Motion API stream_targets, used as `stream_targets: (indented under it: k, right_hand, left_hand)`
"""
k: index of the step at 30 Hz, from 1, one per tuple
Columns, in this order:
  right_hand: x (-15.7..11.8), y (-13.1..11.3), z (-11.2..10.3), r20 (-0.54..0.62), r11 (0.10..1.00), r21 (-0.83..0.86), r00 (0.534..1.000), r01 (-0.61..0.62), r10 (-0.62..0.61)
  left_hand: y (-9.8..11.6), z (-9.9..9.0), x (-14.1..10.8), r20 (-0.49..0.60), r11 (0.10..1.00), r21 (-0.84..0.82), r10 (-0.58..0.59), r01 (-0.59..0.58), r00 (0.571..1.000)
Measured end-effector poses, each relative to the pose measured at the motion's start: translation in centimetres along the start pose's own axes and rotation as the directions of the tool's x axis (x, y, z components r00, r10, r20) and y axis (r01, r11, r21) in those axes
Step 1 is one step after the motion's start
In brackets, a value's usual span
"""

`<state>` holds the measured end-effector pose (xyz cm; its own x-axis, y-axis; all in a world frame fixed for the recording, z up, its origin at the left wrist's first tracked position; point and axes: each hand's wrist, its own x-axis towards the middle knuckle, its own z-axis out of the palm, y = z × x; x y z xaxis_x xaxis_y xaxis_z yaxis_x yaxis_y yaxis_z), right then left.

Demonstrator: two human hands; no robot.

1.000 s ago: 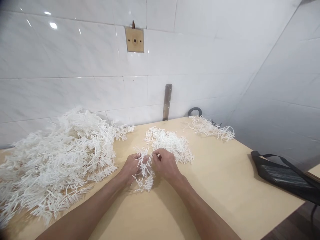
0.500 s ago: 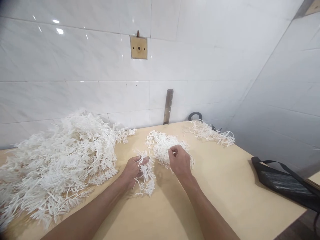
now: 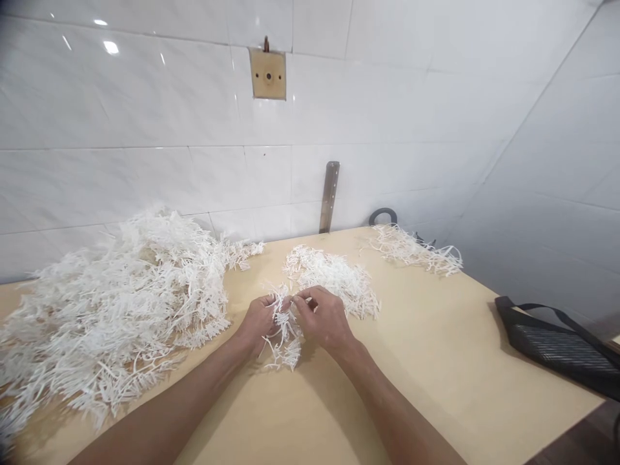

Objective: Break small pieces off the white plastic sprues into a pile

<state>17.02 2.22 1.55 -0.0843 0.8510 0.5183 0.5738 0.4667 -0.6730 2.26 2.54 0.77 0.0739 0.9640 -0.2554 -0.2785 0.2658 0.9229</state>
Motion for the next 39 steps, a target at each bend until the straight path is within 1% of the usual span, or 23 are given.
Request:
stream_targets:
  k: [8, 11, 14, 16, 18, 21, 24, 26, 29, 33, 34, 36, 39]
  right_hand:
    - [0.0, 0.6, 0.3, 0.011, 0.999, -0.037, 1.0, 0.0, 0.001]
    - [-0.1, 1.0, 0.8, -0.007, 0.997, -0.081, 1.0, 0.0, -0.001]
    - [-0.1, 1.7, 1.3, -0.02, 0.99, -0.139, 0.999, 0.024, -0.027]
    - [0.1, 2.3, 1.2, -0.056, 0.98, -0.195, 0.997, 0.033, -0.045]
    - [0.5, 3.1, 0.6, -0.139, 0.968, -0.251, 0.99, -0.004, -0.032]
    - [1.0, 4.2, -1.0, -0.259, 0.954, -0.264, 0.963, -0.143, 0.072]
    - [1.2, 4.7, -2.1, -0.279, 0.941, -0.223, 0.942, -0.255, 0.189]
    - [1.2, 4.7, -2.2, -0.258, 0.94, -0.205, 0.942, -0.272, 0.216]
    - [1.1, 4.6, -1.8, -0.215, 0.946, -0.196, 0.952, -0.26, 0.218]
    - [0.9, 3.5, -1.3, -0.198, 0.969, -0.146, 0.965, -0.199, 0.169]
    - [0.8, 3.0, -1.2, -0.168, 0.979, -0.116, 0.975, -0.169, 0.149]
    - [0.6, 1.9, -0.9, -0.068, 0.993, -0.045, 0.992, -0.108, 0.105]
    - [0.2, 0.6, -0.1, 0.034, 0.999, 0.01, 0.998, -0.051, 0.051]
  left_hand:
    - [0.1, 0.2, -0.2, -0.002, 1.0, -0.018, -0.015, 0.015, 1.0]
    - [0.1, 0.2, -0.3, 0.006, 1.0, 0.001, -0.016, 0.016, 1.0]
    - [0.2, 0.4, -0.5, 0.014, 1.0, 0.022, -0.022, 0.021, 1.0]
    - [0.2, 0.4, -0.6, 0.005, 0.999, 0.028, -0.021, 0.02, 1.0]
    - [0.3, 0.4, -0.7, -0.003, 1.0, 0.022, -0.01, 0.01, 1.0]
    - [0.4, 0.1, -0.6, 0.004, 1.0, -0.013, -0.001, 0.001, 1.0]
    - [0.5, -0.2, -0.3, 0.0, 0.998, -0.07, -0.002, 0.002, 1.0]
    - [0.5, -0.3, -0.2, -0.004, 0.995, -0.096, 0.0, -0.001, 1.0]
    - [0.6, -0.3, -0.1, -0.005, 0.995, -0.102, -0.004, 0.004, 1.0]
    - [0.6, -0.4, -0.1, 0.003, 0.996, -0.093, -0.007, 0.008, 1.0]
    - [0.6, -0.4, -0.1, 0.012, 0.996, -0.09, -0.008, 0.009, 1.0]
    - [0.6, -0.3, -0.2, 0.032, 0.996, -0.088, -0.005, 0.008, 0.999]
    - [0.6, -0.1, -0.4, 0.035, 0.997, -0.072, 0.004, -0.002, 0.999]
